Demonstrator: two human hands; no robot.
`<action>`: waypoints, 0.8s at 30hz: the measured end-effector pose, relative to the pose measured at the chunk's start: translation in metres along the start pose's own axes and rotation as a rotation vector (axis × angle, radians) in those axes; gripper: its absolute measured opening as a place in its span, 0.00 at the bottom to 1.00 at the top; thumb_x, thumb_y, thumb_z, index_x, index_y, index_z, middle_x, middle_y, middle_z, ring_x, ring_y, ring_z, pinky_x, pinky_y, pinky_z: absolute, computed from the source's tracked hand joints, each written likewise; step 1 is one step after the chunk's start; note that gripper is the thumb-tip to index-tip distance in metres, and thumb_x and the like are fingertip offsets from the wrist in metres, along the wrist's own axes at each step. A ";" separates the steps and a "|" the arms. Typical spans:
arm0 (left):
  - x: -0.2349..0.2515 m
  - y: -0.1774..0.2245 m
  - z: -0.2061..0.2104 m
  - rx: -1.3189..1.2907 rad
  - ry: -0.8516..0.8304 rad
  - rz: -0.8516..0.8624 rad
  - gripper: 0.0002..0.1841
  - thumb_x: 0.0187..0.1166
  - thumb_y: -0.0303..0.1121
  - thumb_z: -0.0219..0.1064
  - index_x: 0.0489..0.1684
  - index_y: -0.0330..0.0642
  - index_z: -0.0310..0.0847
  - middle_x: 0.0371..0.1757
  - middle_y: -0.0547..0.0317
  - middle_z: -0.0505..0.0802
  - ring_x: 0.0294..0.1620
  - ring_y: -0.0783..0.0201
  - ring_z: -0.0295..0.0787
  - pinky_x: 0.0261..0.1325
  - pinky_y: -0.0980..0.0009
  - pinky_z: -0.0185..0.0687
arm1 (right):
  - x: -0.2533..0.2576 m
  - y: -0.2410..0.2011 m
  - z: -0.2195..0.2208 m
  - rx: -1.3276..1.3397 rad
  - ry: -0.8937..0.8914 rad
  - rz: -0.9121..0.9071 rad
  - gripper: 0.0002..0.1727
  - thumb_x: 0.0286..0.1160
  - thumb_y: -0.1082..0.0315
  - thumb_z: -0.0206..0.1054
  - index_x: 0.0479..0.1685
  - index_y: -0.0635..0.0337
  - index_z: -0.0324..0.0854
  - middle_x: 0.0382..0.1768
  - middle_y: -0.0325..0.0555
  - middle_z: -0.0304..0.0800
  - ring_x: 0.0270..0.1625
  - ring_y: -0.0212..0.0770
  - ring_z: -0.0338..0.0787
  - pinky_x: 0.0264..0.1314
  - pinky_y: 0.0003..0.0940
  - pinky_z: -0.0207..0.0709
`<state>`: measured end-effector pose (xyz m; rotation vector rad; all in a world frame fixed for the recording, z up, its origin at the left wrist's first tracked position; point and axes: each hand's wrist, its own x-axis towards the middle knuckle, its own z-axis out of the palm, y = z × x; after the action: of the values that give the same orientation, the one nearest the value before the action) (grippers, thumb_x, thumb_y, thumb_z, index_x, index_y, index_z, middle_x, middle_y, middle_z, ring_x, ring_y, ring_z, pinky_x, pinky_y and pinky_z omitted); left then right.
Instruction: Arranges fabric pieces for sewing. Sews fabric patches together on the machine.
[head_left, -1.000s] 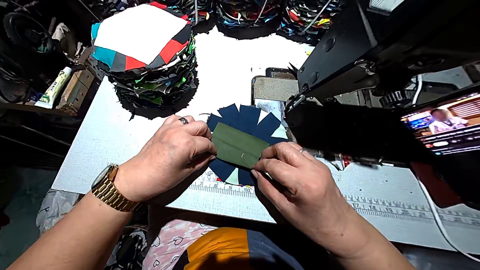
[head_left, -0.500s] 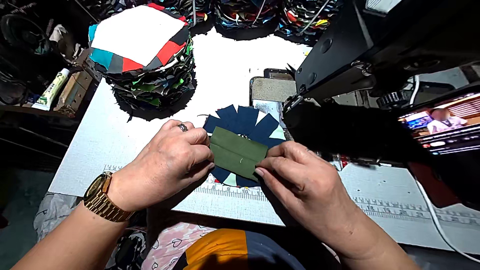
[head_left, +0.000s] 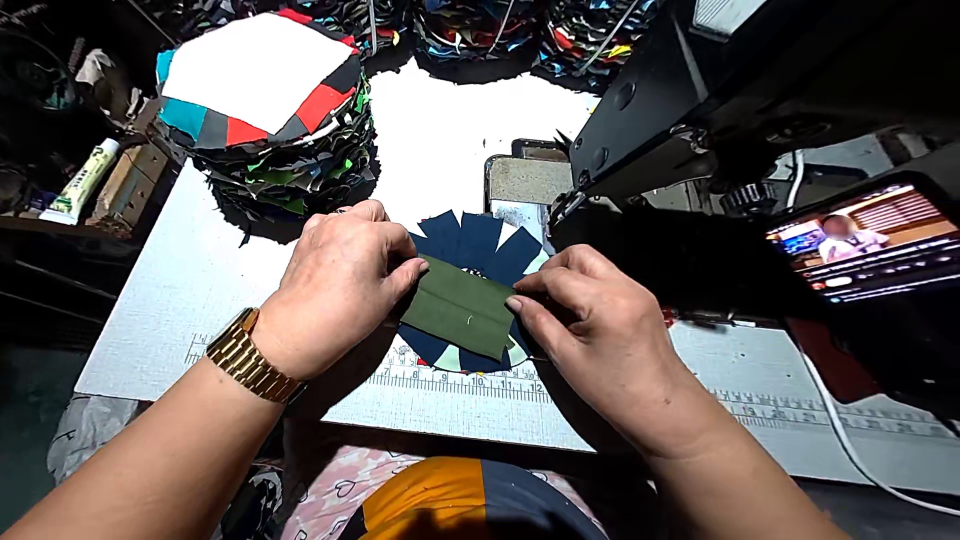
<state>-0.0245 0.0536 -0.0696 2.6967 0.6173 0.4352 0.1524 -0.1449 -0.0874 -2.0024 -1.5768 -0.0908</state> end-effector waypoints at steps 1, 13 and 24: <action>0.001 0.001 0.000 -0.012 -0.009 -0.007 0.08 0.78 0.45 0.71 0.36 0.55 0.93 0.38 0.66 0.86 0.39 0.66 0.84 0.49 0.55 0.77 | 0.000 0.000 0.002 -0.001 0.001 0.003 0.08 0.78 0.62 0.68 0.39 0.54 0.90 0.38 0.39 0.82 0.41 0.36 0.83 0.41 0.33 0.78; 0.010 -0.004 0.010 -0.078 0.023 0.041 0.05 0.77 0.39 0.71 0.35 0.53 0.92 0.38 0.66 0.85 0.42 0.66 0.83 0.54 0.55 0.75 | 0.000 -0.001 0.009 0.034 0.050 0.035 0.08 0.78 0.65 0.65 0.35 0.54 0.88 0.37 0.38 0.79 0.40 0.34 0.81 0.38 0.29 0.75; 0.011 -0.008 0.011 -0.077 0.014 0.090 0.05 0.76 0.41 0.72 0.37 0.57 0.94 0.40 0.67 0.87 0.48 0.66 0.83 0.61 0.52 0.70 | -0.001 -0.001 0.012 0.029 0.067 0.029 0.08 0.78 0.65 0.64 0.34 0.55 0.87 0.37 0.39 0.80 0.40 0.35 0.81 0.38 0.30 0.74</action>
<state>-0.0139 0.0627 -0.0797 2.6579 0.4748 0.4911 0.1477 -0.1403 -0.0971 -1.9791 -1.4983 -0.1215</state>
